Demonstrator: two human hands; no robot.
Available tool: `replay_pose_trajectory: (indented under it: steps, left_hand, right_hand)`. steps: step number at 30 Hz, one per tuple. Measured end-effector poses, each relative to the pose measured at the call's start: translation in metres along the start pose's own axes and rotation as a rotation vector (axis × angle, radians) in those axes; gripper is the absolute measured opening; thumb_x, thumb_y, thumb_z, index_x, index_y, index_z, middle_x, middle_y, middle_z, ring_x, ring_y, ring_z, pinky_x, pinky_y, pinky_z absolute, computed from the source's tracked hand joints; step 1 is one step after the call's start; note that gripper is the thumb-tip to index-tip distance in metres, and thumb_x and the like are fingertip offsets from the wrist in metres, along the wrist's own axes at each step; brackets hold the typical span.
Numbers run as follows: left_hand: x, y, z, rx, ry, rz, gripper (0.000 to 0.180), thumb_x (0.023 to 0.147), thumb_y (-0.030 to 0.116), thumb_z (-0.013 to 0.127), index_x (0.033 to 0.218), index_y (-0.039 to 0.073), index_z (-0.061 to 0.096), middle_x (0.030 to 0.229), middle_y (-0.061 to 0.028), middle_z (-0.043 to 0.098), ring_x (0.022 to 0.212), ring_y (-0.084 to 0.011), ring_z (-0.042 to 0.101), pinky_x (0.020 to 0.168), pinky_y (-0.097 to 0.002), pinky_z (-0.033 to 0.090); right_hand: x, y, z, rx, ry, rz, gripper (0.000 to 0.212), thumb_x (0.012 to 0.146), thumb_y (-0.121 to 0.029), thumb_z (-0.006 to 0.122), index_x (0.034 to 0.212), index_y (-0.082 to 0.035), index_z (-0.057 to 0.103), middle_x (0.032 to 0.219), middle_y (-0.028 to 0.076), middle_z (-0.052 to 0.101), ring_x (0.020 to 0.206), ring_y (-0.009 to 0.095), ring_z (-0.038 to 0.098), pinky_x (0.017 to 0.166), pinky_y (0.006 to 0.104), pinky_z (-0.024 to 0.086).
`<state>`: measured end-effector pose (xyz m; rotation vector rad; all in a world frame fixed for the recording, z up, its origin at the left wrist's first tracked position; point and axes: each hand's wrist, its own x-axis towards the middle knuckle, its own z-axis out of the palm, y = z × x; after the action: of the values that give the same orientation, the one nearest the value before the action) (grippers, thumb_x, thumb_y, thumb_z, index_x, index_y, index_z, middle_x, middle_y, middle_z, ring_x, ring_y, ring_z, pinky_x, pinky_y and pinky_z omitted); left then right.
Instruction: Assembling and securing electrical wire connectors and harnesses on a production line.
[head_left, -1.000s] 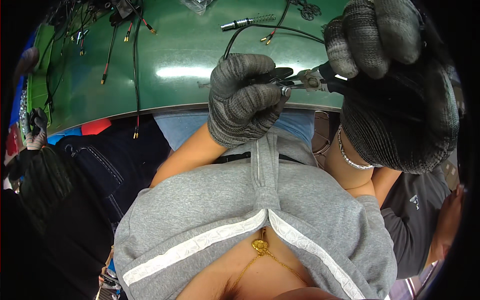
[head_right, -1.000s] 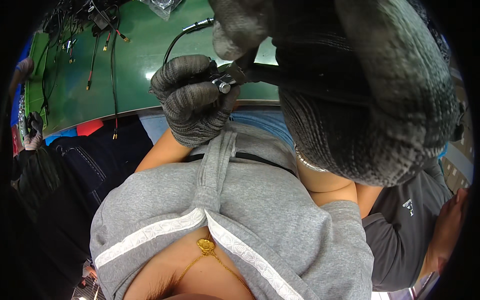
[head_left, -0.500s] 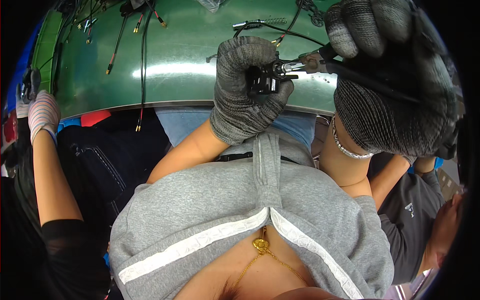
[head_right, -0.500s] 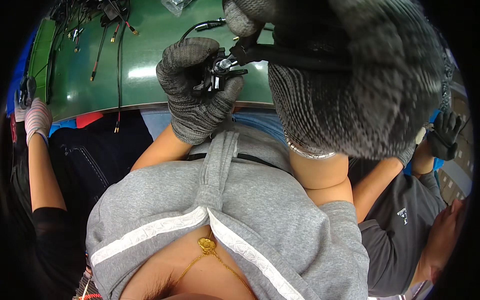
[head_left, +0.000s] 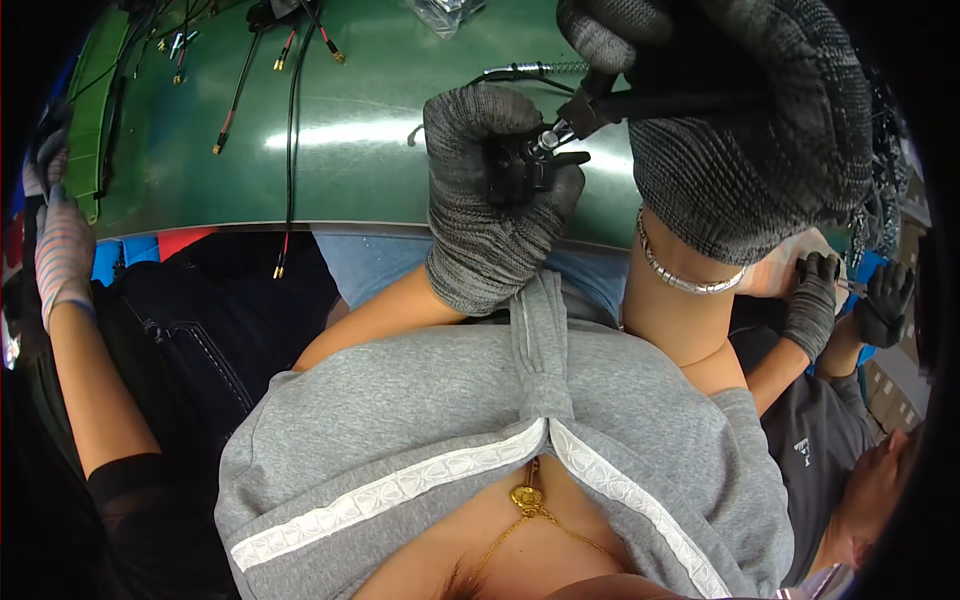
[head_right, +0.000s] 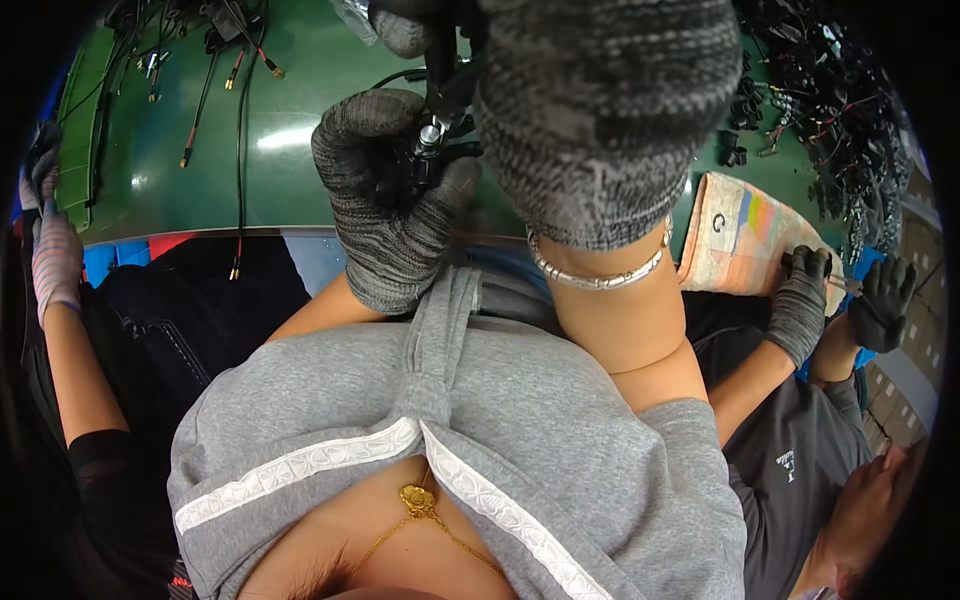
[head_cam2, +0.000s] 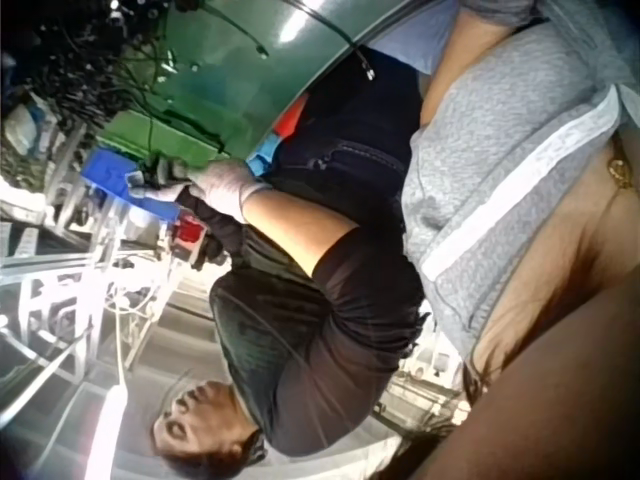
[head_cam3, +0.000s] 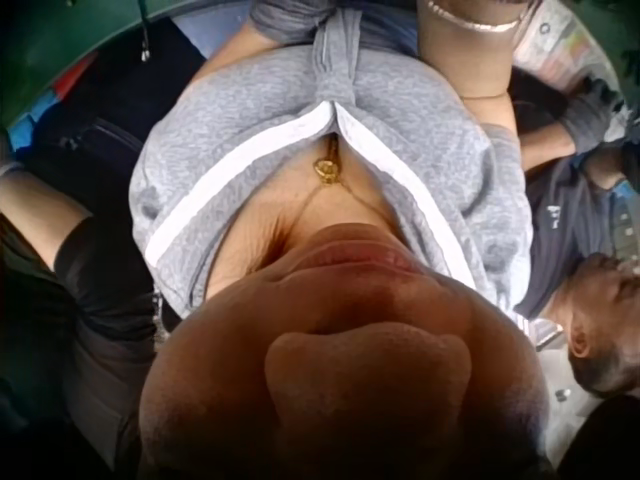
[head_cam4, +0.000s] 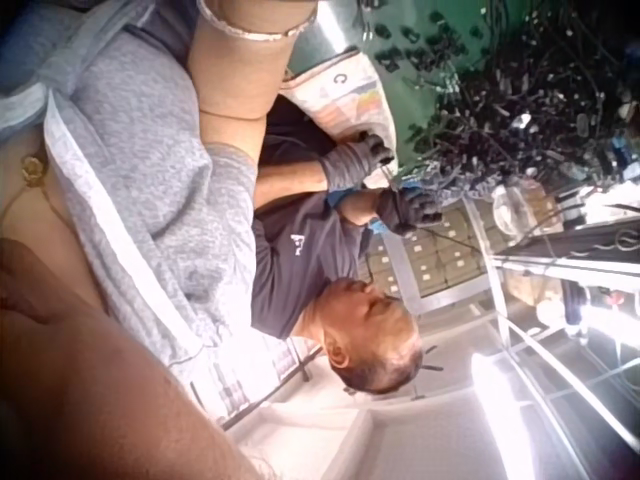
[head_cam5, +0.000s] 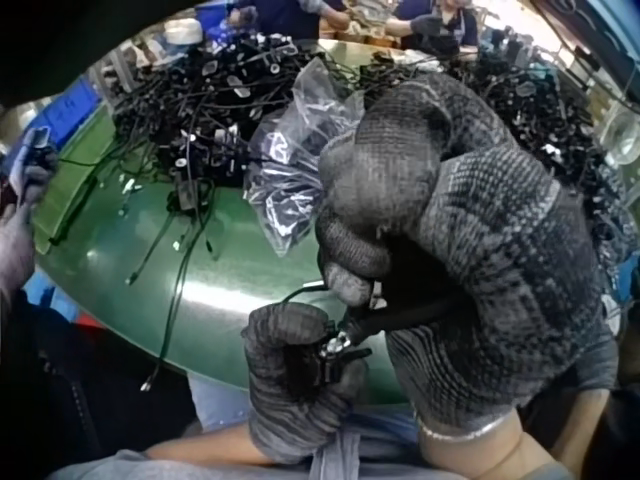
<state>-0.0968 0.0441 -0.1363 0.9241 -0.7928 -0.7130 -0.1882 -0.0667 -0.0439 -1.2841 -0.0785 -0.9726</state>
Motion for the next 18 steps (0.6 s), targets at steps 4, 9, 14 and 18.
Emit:
replay_pose_trajectory:
  steps: [4, 9, 14, 18]
  left_hand:
    - [-0.001, -0.004, -0.005, 0.129, -0.034, 0.098, 0.055, 0.068, -0.005, 0.070, 0.112, 0.009, 0.041, 0.102, -0.0046, 0.046, 0.087, -0.0121, 0.049, 0.078, -0.0275, 0.046]
    - [-0.004, -0.003, -0.004, 0.161, -0.003, 0.119, 0.054, 0.068, -0.008, 0.067, 0.112, 0.009, 0.041, 0.101, -0.0039, 0.044, 0.086, -0.0104, 0.048, 0.076, -0.0248, 0.045]
    - [-0.009, 0.011, 0.008, 0.093, -0.078, 0.035, 0.054, 0.070, -0.010, 0.064, 0.114, 0.009, 0.040, 0.106, -0.0043, 0.042, 0.091, -0.0115, 0.047, 0.078, -0.0254, 0.045]
    - [-0.014, 0.024, 0.012, 0.224, -0.064, 0.072, 0.058, 0.072, -0.008, 0.069, 0.120, 0.008, 0.041, 0.115, -0.0065, 0.046, 0.106, -0.0167, 0.051, 0.091, -0.0306, 0.046]
  right_hand:
    - [-0.003, 0.008, 0.003, -0.008, 0.003, -0.007, 0.029, 0.082, -0.015, 0.072, 0.109, -0.009, 0.062, 0.099, 0.004, 0.064, 0.090, 0.014, 0.062, 0.081, 0.0309, 0.053]
    - [0.001, 0.016, 0.008, -0.087, 0.052, -0.019, 0.026, 0.083, -0.015, 0.071, 0.107, -0.008, 0.064, 0.097, 0.005, 0.065, 0.087, 0.014, 0.063, 0.079, 0.0297, 0.054]
    - [-0.011, 0.012, 0.018, -0.274, 0.194, -0.059, 0.022, 0.084, -0.014, 0.071, 0.104, -0.008, 0.065, 0.094, 0.005, 0.066, 0.085, 0.014, 0.064, 0.077, 0.0285, 0.055]
    - [-0.009, 0.018, 0.031, -0.395, 0.238, -0.091, 0.019, 0.084, -0.013, 0.070, 0.102, -0.007, 0.066, 0.093, 0.005, 0.067, 0.084, 0.014, 0.064, 0.076, 0.0276, 0.055]
